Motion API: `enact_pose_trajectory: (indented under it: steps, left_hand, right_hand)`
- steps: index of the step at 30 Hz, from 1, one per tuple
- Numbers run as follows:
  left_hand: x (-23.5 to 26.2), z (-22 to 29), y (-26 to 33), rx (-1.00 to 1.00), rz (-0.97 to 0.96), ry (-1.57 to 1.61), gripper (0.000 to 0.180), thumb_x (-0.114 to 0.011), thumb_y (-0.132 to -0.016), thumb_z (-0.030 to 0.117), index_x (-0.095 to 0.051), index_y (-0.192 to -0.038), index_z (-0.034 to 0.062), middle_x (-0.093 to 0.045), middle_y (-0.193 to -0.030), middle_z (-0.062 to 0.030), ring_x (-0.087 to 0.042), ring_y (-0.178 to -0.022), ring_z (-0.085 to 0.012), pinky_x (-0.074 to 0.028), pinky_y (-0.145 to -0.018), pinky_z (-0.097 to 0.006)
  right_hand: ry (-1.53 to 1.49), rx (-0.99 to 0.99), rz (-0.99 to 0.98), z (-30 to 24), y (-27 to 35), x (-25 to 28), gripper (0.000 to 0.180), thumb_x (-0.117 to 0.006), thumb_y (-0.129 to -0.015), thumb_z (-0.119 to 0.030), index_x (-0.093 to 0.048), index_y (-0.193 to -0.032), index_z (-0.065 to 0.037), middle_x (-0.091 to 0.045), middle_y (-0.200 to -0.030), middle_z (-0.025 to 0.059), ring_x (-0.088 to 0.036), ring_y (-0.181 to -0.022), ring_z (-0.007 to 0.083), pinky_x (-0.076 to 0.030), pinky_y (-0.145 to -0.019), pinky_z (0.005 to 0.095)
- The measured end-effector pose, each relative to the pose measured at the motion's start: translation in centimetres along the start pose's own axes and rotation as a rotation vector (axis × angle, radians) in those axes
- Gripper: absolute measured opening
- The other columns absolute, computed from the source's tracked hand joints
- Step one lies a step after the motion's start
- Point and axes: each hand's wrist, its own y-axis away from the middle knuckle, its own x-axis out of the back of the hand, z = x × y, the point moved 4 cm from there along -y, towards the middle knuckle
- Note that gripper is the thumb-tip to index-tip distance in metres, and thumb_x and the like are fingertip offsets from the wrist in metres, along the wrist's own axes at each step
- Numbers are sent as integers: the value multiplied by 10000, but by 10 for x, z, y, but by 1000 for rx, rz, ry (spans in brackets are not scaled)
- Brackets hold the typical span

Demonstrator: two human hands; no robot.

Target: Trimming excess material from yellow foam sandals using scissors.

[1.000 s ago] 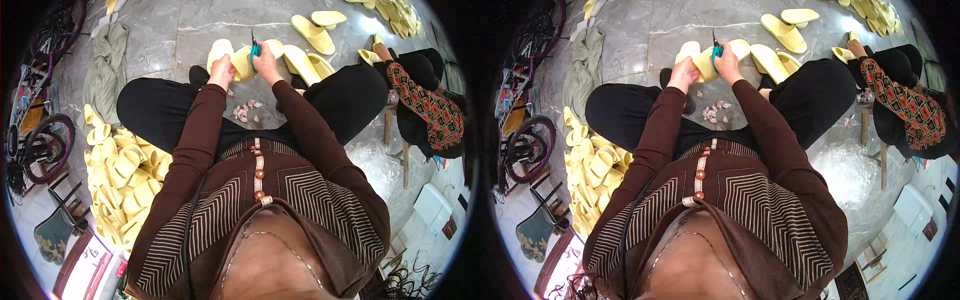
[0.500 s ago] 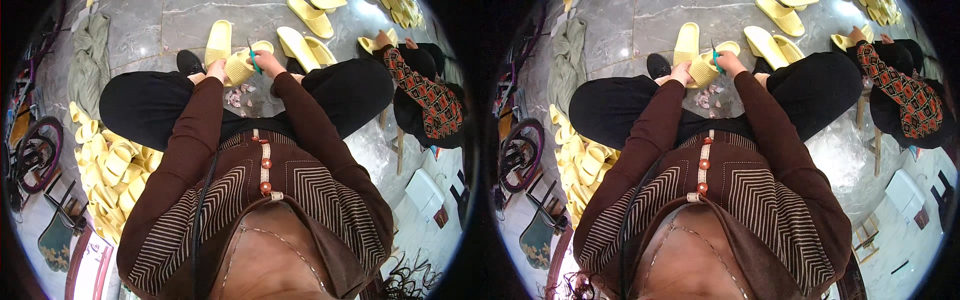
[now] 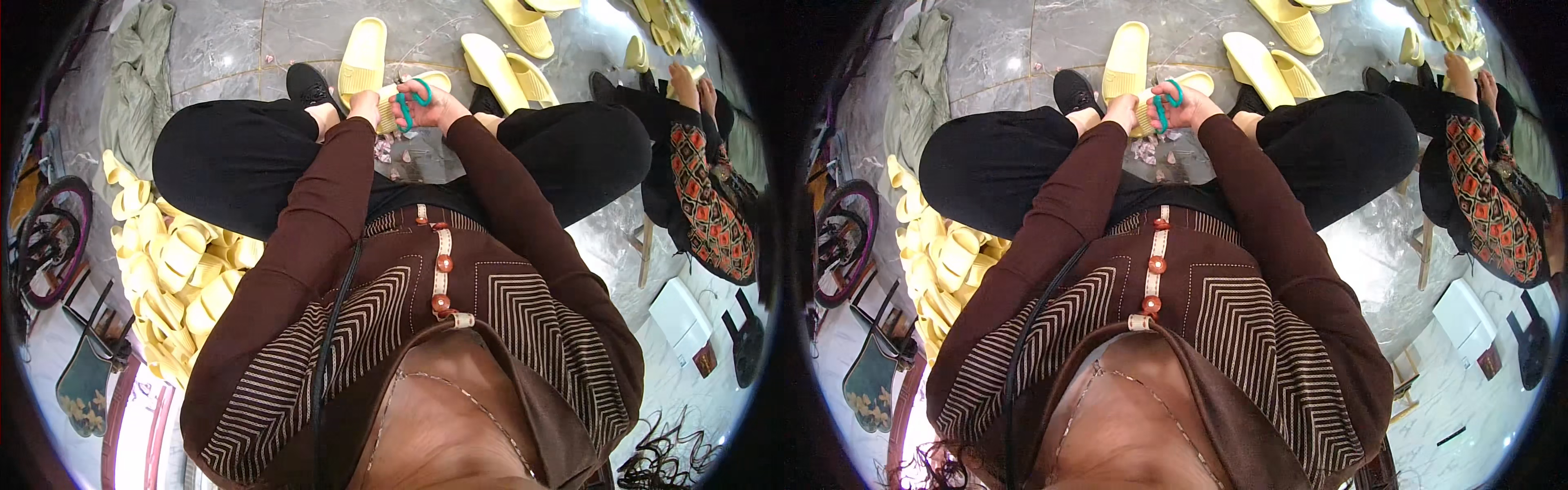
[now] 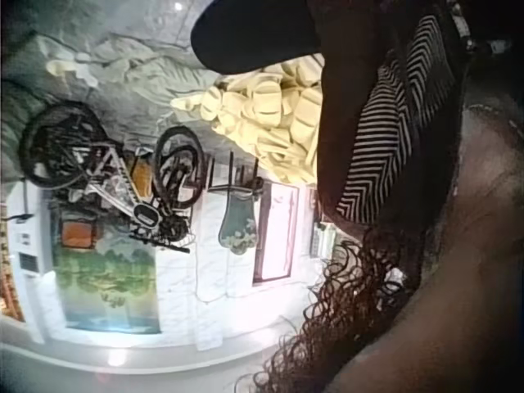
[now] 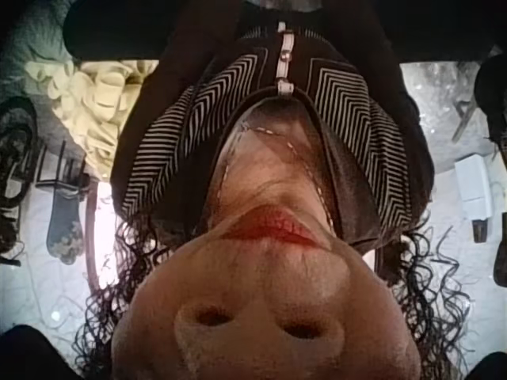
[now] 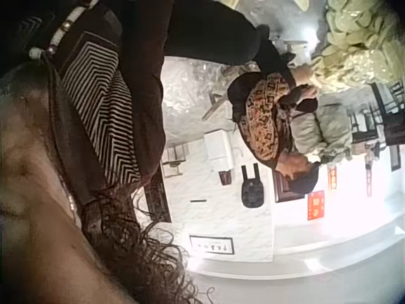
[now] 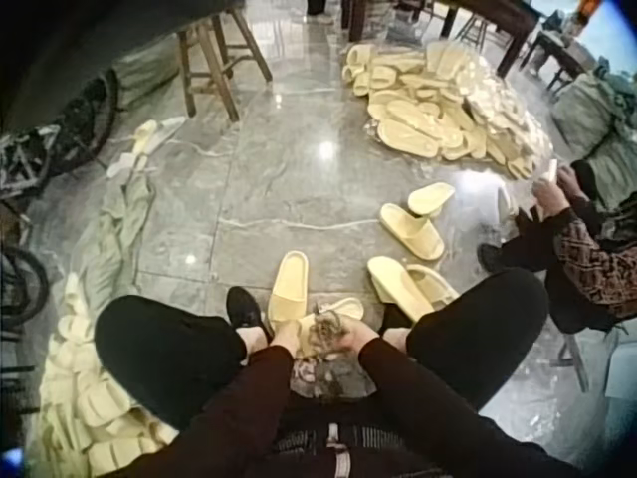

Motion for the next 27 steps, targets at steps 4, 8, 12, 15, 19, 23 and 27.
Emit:
enact_pose_trajectory:
  steps: [4,8,12,15,19,23,27]
  left_hand:
    - [-9,2,23,58,23,91,320,-474,-677,-6,-483,-980,-105,-531,-953,-240,-548,-867,-356,-438,-718,-413]
    - [-6,-4,13,60,12,131,306,-472,-670,-4,-496,-959,-101,-540,-928,-240,-551,-868,-340,-434,-719,-386]
    - [1,-10,-6,-5,-16,36,276,-459,-677,6,-515,-925,-104,-553,-902,-242,-558,-857,-323,-428,-715,-367]
    - [2,-19,-18,-1,-10,-33,250,-448,-680,9,-530,-885,-108,-562,-870,-243,-562,-838,-315,-421,-703,-367]
    - [-24,-39,-28,3,-117,-71,316,-461,-700,-24,-465,-1011,-78,-520,-941,-229,-535,-861,-408,-427,-738,-532]
    - [39,-30,-98,-397,-126,-377,332,-464,-711,-12,-464,-1038,-73,-522,-1009,-238,-539,-902,-381,-421,-765,-524]
    - [-18,-35,-59,-459,-247,-234,305,-453,-737,40,-508,-1024,-51,-560,-979,-203,-557,-910,-341,-434,-783,-452]
  right_hand:
    - [-148,23,-22,-5,-2,5,265,-595,-724,-172,-525,-884,29,-593,-787,147,-578,-659,262,-477,-619,387]
    - [-260,-21,-35,-11,-8,10,269,-583,-723,-153,-508,-878,53,-589,-792,182,-565,-621,283,-478,-598,379]
    - [-291,-32,-1,-8,-15,12,335,-581,-741,-174,-490,-938,82,-570,-754,155,-529,-572,232,-441,-529,329]
    - [-331,-66,-18,-8,-19,17,351,-588,-748,-187,-491,-950,84,-555,-718,124,-509,-546,195,-413,-478,292]
    - [-384,-41,-47,-25,-9,56,303,-603,-738,-174,-505,-903,60,-535,-681,96,-503,-518,170,-392,-420,269]
    - [-68,234,73,-41,-8,-4,225,-605,-728,-139,-517,-835,38,-520,-656,91,-503,-485,167,-393,-385,273]
    - [242,779,530,-72,54,-1,191,-600,-734,-121,-520,-822,29,-517,-640,83,-501,-473,159,-402,-388,262]
